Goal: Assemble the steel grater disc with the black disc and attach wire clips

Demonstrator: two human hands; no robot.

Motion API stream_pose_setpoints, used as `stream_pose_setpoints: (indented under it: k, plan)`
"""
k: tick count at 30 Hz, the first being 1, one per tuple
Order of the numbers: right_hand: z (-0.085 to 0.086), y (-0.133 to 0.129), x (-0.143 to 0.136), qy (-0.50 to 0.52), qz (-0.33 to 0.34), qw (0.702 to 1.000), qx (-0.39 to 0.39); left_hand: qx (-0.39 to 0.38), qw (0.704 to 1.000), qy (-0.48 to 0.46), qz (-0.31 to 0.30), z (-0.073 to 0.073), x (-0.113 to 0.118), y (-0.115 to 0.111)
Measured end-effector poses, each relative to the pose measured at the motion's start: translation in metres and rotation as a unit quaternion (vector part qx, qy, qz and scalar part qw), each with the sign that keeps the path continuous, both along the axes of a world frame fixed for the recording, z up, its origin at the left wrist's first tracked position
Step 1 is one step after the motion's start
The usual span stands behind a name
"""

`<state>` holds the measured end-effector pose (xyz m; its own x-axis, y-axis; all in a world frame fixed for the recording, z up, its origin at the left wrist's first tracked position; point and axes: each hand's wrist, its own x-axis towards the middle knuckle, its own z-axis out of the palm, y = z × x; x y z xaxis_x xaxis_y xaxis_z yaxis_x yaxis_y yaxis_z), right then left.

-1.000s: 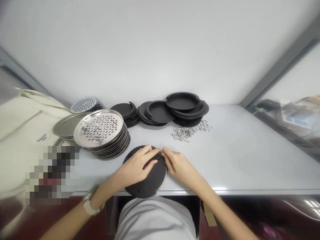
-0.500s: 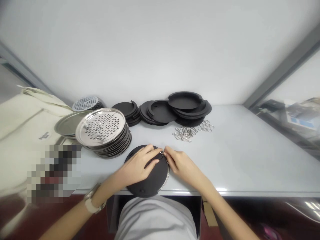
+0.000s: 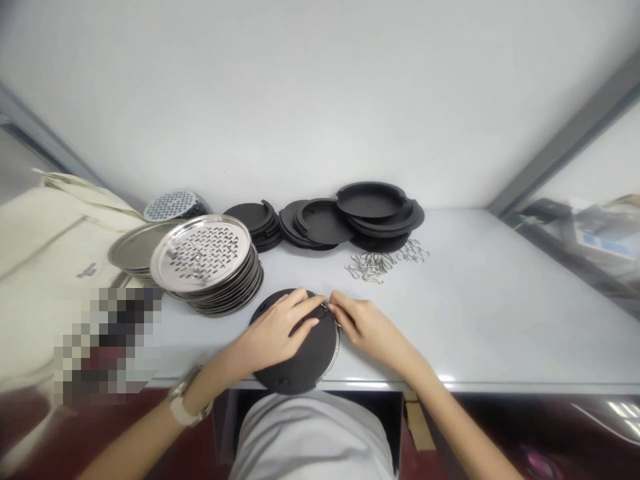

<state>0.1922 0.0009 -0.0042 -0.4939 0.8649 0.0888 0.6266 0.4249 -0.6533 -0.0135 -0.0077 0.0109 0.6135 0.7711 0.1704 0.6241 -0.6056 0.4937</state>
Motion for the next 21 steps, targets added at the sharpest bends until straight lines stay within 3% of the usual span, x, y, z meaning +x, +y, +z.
stream_pose_setpoints:
  k: [16,21]
  plan:
    - [0.0010,0.0011,0.0033,0.023,0.003,0.999,-0.026,-0.008,1.000,-0.004,0.013,-0.0018,-0.0027,-0.0014]
    - [0.0035,-0.0002,0.0092,0.043,-0.025,0.998,-0.038,-0.009,0.999,-0.012,0.029,-0.0007,-0.0051,-0.0013]
